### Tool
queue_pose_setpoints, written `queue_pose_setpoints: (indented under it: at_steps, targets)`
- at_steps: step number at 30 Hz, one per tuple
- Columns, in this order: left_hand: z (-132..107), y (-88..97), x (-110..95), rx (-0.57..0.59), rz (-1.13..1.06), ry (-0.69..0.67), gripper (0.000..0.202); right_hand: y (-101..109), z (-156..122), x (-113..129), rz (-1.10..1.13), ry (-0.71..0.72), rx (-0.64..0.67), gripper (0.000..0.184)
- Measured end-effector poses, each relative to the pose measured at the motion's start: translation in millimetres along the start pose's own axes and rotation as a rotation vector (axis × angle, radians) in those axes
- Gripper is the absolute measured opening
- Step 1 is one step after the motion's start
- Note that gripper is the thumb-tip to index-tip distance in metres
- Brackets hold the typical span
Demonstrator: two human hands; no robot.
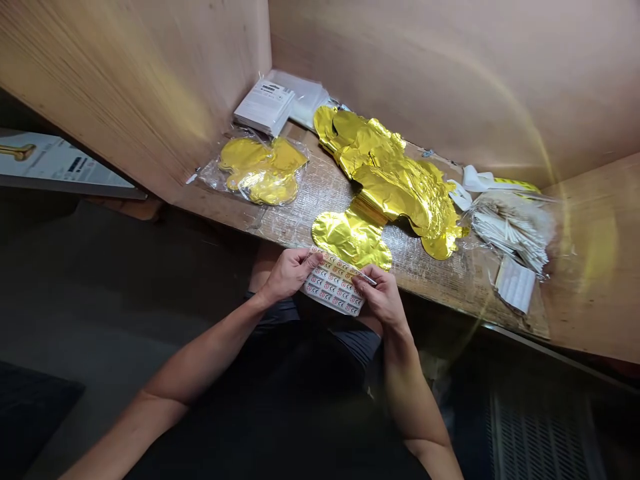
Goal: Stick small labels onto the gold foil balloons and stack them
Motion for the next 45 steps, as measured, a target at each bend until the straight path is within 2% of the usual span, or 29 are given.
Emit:
queue_pose_setpoints:
  at_steps: [5,10,13,15,18,23,27,29,31,34,36,38,40,43,45]
  targets:
    - [0,-2.9,-7,-0.005,0.022,-0.007,0.040,-8,-5,-2,-0.057,-0.005,0.028,0.038]
    - [-3,-1.8,-16,-0.046,0.092,-0.050,0.040,-6,-5,-5,-0.057,-0.009,0.018,0.045]
    - [-5,-2.5,-17,-0.073,0.092,-0.064,0.043,-6,-6,-7,-0.024,-0.031,0.069,0.048]
    - [-7,-5.2,-15,-0.069,0.103,-0.065,0.043,-8,-7,-3,-0.113,-0.015,0.110,0.048]
    - [-8,-12.2,-14,-0.028,0.146,-0.064,0.042,-10,-7,13,-0.301,0.069,0.101,0.036]
    - [-6,-23.4,-15,0.048,0.165,-0.080,0.043,-24,-2,40,-0.400,0.264,0.006,0.026]
    - [-4,-21.6,-9,0.023,0.189,-0.071,0.044,-39,-8,54,-0.656,0.475,-0.106,0.022]
    - [-4,-18.0,-5,-0.003,0.211,-0.066,0.045,-49,-14,56,-0.794,0.574,-0.119,0.020]
    - [-4,-13.3,0,-0.028,0.262,-0.058,0.045,-46,-15,58,-0.824,0.626,-0.152,0.018]
    - [-2,-13.4,-2,0.003,0.412,-0.157,0.040,-14,3,54,-0.703,0.518,-0.279,0.021]
    - [-2,-22.1,-6,0.086,0.515,-0.294,0.034,0,25,45,-0.688,0.396,-0.277,0.023]
    - [-1,-30.5,-4,0.165,0.605,-0.377,0.029,-4,44,37,-0.786,0.323,-0.178,0.025]
    - [3,-32.7,4,0.194,0.682,-0.375,0.026,-9,54,34,-0.945,0.303,-0.146,0.026]
    - [8,-30.0,12,0.190,0.735,-0.350,0.025,-4,51,42,-1.125,0.328,-0.299,0.028]
    - [9,-29.1,11,0.204,0.705,-0.366,0.025,-3,49,43,-1.147,0.366,-0.307,0.031]
Point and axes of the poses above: each hand's wrist, its own z-axis towards the middle knuckle, its own y-axis out of the back of the hand, x = y × z, the point moved 10 cm from there along z, towards the middle knuckle, and after that the axes turned 3 degrees about -y, right-handed, at the moved point
